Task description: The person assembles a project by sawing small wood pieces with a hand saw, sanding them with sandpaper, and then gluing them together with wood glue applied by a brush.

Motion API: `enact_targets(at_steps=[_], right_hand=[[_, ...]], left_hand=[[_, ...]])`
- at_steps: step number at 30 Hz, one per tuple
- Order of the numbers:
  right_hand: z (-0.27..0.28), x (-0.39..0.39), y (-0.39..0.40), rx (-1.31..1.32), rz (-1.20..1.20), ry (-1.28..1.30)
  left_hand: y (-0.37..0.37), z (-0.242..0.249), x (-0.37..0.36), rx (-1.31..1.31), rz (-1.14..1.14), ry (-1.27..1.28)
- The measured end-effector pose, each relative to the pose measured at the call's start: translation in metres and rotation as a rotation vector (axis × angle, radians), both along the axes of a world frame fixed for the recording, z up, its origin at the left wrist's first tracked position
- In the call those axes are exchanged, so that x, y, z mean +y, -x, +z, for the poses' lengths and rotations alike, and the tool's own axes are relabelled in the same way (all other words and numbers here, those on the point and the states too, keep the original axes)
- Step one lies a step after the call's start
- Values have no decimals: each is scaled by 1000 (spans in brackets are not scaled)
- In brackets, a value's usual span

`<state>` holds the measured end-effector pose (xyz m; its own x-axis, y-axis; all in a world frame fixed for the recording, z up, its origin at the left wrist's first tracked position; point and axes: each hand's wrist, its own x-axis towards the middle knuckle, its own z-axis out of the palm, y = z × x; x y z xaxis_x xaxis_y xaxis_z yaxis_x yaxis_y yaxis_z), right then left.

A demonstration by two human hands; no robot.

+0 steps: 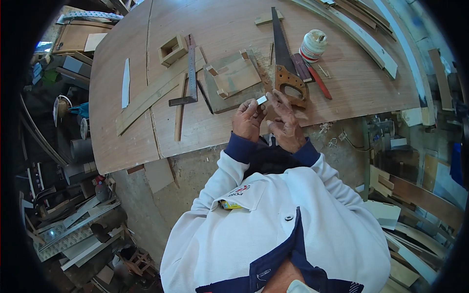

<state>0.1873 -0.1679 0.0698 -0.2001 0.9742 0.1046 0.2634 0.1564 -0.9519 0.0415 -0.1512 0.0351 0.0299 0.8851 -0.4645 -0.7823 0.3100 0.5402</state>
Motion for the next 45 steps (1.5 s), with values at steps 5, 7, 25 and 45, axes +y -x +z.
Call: enact_targets(at_steps=[5, 7, 25, 45], right_hand=[[2, 3, -7, -553, -21, -344], [-3, 3, -10, -606, -2, -397], [-49, 89, 70, -384, 135, -367], [-51, 111, 82, -477, 227, -276]], left_hand=[[9, -7, -5, 80, 134, 19], [20, -5, -9, 121, 179, 7], [160, -16, 4, 989, -281, -204], [127, -35, 7, 1036, -571, -293]])
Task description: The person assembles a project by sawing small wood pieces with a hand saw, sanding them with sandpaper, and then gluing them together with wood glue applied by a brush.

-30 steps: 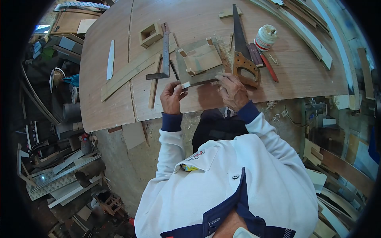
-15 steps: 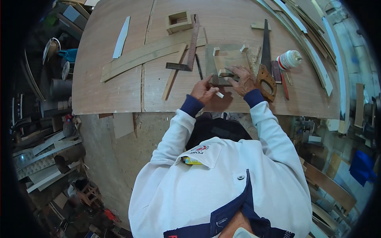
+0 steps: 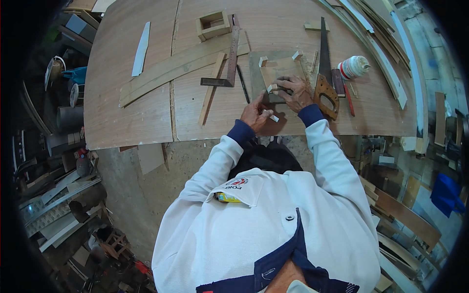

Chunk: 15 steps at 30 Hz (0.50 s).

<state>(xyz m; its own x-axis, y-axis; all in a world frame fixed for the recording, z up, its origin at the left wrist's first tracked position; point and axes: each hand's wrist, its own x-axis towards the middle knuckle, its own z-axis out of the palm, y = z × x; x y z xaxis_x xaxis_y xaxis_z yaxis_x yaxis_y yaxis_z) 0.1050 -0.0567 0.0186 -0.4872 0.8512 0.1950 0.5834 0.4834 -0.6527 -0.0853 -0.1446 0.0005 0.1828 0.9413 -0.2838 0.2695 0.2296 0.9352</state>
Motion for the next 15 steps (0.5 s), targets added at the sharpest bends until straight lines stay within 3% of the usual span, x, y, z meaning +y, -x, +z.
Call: enact_targets(at_steps=[9, 15], right_hand=[[12, 0, -12, -229, -55, -189], [8, -5, -14, -274, -102, -119]], left_hand=[[-1, 5, 0, 4, 38, -1], [-3, -8, 2, -33, 68, -81]])
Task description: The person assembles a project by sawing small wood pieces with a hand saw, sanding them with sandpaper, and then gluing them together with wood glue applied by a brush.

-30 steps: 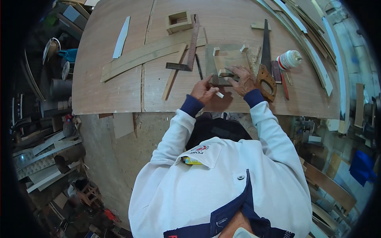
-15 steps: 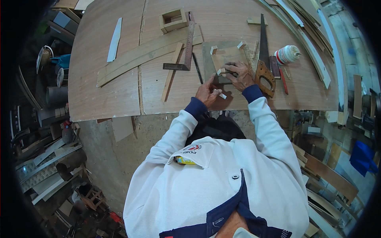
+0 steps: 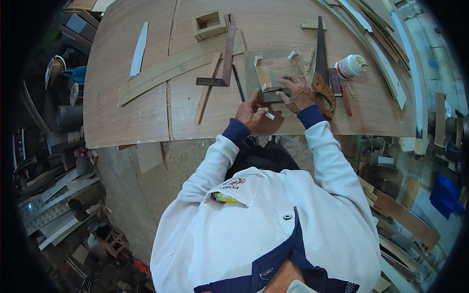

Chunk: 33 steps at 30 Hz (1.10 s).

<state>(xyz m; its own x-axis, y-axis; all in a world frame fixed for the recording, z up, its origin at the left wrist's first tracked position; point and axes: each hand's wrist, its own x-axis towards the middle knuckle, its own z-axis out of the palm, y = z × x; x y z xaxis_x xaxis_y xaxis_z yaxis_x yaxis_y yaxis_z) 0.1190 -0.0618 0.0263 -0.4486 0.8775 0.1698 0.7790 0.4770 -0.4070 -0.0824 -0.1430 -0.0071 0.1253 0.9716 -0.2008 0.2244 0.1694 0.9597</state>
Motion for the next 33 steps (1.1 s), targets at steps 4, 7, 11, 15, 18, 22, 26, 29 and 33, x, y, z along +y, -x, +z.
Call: enact_targets(at_steps=[4, 7, 11, 15, 18, 22, 26, 29, 33], right_hand=[[-3, 1, 3, 10, -13, -1], [-9, 9, 7, 134, 117, -51], [-6, 11, 13, 147, 209, -37], [-11, 14, 15, 143, 204, -49], [-11, 15, 14, 140, 213, -21], [-10, 14, 14, 155, 216, -21], [-8, 13, 15, 126, 210, -21], [-6, 9, 13, 143, 215, -10], [15, 4, 10, 297, 9, -127]], left_hand=[[-2, 2, 1, 2, -3, 66], [-5, 8, 0, 45, 4, 55], [-11, 15, -3, 132, 50, 39], [-13, 6, -6, 162, 89, -18], [-15, 5, -5, 162, 111, -43], [-16, 6, -4, 203, 114, -50], [-16, 8, -4, 222, 107, -63], [-16, 0, -8, 166, 134, -50], [-12, 2, -4, 256, 90, -86]])
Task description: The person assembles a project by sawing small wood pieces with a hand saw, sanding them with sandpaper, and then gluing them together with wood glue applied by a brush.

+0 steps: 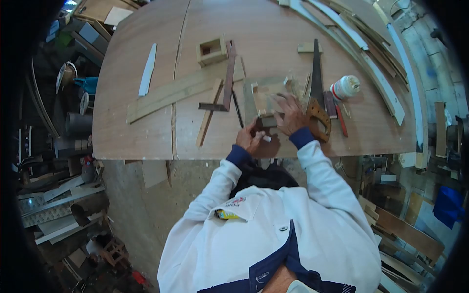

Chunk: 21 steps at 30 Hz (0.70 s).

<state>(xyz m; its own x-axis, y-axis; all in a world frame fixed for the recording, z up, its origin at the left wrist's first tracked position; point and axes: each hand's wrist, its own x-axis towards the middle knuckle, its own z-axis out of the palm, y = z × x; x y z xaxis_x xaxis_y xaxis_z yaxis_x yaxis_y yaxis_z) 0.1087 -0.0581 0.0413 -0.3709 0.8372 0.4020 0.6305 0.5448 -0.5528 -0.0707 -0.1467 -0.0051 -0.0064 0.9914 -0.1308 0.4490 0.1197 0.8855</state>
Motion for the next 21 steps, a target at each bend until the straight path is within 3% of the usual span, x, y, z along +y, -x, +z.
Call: enact_targets(at_steps=[1, 3, 4, 5, 7, 14, 19, 20, 21], right_hand=[[1, 1, -2, 2, -7, -25], [-15, 0, -9, -30, -396, -19], [-26, 0, -12, -142, -444, 42], [-37, 0, -17, -138, -456, 31], [-34, -7, -19, -142, -427, 304], [-26, -37, -7, -210, -507, 289], [-33, -46, -18, -29, -575, 206], [-33, -46, -23, -30, -591, 207], [-33, -48, -28, 241, -543, 332]], left_hand=[[0, 0, 0, -10, -3, 25], [0, 0, 1, 8, -15, -17], [1, 1, 2, -16, -18, 6], [1, 2, 3, -42, -23, 32], [4, 2, 5, -42, -49, 42], [15, 2, 14, -255, -62, 155], [31, 29, 9, -149, -74, 105], [31, 40, 6, -289, -31, 131], [30, 50, 3, -428, 14, 161]])
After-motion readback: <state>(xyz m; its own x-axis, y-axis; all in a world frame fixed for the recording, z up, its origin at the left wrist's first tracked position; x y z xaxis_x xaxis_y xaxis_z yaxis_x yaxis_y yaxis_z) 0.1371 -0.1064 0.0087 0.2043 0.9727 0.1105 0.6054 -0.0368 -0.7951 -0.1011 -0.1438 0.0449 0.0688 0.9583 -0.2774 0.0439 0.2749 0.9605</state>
